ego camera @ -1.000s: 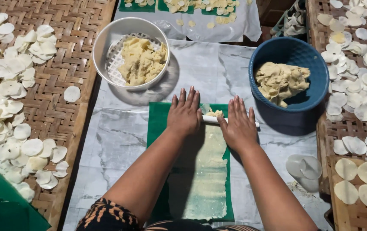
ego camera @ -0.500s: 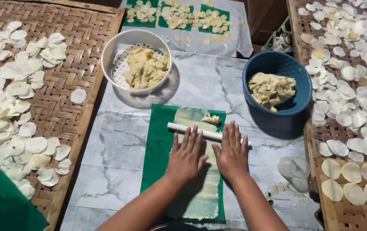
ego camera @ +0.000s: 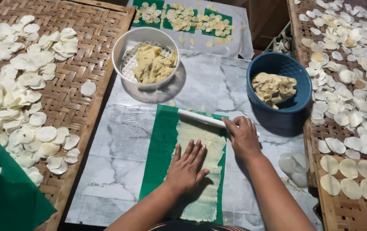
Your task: Rolling out small pieces of dough into thin sheets using a rolling pin on a mat
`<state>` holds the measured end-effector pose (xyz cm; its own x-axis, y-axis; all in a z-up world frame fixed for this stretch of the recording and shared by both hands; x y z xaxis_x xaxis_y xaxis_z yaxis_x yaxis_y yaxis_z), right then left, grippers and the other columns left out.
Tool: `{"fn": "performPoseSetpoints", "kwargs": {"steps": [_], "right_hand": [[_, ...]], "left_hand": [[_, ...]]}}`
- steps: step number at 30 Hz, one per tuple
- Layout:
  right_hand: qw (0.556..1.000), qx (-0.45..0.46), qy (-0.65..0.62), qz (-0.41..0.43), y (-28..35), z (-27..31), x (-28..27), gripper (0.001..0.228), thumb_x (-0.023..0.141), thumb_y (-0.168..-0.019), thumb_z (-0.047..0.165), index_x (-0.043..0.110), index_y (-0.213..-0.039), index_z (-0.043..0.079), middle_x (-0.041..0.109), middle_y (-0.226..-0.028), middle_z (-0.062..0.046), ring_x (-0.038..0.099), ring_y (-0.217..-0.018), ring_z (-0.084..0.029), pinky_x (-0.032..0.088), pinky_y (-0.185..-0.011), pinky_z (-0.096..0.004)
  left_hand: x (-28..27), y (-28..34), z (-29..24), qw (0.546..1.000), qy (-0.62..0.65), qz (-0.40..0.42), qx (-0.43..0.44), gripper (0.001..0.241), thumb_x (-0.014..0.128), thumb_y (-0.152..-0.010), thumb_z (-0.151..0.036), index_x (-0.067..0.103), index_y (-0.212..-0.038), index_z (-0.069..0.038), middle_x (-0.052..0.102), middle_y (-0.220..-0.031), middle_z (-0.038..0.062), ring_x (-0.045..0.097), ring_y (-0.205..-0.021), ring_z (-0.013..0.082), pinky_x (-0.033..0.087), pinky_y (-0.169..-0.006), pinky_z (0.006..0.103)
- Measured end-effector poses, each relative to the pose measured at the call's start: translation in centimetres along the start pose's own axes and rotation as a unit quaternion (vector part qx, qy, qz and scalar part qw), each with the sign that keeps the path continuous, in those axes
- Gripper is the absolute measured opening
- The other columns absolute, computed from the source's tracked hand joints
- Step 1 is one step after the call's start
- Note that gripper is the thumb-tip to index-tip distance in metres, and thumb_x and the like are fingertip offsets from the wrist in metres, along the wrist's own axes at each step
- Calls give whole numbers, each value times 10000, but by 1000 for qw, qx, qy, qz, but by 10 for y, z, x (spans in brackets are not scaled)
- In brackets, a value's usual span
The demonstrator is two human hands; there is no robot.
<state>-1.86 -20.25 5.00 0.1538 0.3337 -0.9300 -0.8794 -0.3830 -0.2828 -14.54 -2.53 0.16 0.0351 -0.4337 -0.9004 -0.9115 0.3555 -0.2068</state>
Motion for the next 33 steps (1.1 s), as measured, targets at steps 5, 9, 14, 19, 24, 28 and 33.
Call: {"fn": "performPoseSetpoints", "kwargs": {"steps": [5,9,14,19,24,28,33], "right_hand": [[999,0,-20,48,-6,-34,40,521,680,-865,126,660,-1335,350,539,-1037,-34,562,-983,-274,489,-860,-422],[999,-27,15,36,-2,-46,57,447,671,-918,285,648,-1336,441,550,-1088,-10,590,-1074,-282,497,-875,-436],[998,-59,-28,-6,7,0,21,510,577,-1001,299,532,-1509,303,426,-1566,-207,411,-1435,-434,377,-1100,-541],[999,-32,-18,6,4,-10,33,564,408,-1093,407,443,-1569,105,415,-1588,-258,401,-1453,-419,361,-1117,-536],[965,121,69,221,-33,-32,61,763,201,-1066,608,176,-1639,104,110,-1723,-159,82,-1595,-300,64,-1247,-589],[977,104,81,170,-21,-20,52,759,317,-1064,551,189,-1634,66,122,-1713,-210,107,-1586,-350,100,-1233,-617],[982,82,48,165,27,-5,51,797,323,-1051,555,108,-1648,72,72,-1722,-184,101,-1575,-332,94,-1240,-529]], "left_hand": [[-8,-32,22,992,68,93,-44,635,322,-1040,-513,400,-1541,-131,400,-1584,101,313,-1468,318,43,-1197,653],[-52,-95,40,980,-45,-191,18,446,540,-986,-317,623,-1396,-163,582,-1484,126,503,-1415,363,309,-1178,593],[-3,-136,80,997,-50,-2,-53,620,303,-1065,-470,348,-1608,-172,287,-1695,83,213,-1575,319,151,-1265,551],[13,-151,87,991,-49,73,-100,638,276,-1049,-444,331,-1613,-151,318,-1676,107,233,-1563,342,111,-1266,574],[5,-184,100,974,-30,150,-165,661,218,-1060,-450,150,-1660,-181,92,-1738,82,52,-1601,309,-20,-1266,601],[-19,-169,84,983,-43,100,-151,649,213,-1082,-430,142,-1662,-149,53,-1742,117,-4,-1601,333,-38,-1257,610],[-17,-130,67,989,-71,62,-114,651,267,-1063,-383,161,-1656,-137,67,-1742,91,40,-1593,307,41,-1254,570]]}}
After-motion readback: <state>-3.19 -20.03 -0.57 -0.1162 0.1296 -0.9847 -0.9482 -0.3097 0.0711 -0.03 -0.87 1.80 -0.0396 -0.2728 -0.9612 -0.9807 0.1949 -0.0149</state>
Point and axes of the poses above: each hand's wrist, its own y-axis away from the middle knuckle, its own x-axis out of the palm, z = x × y, the point moved 6 cm from there along -y, towards the middle knuckle
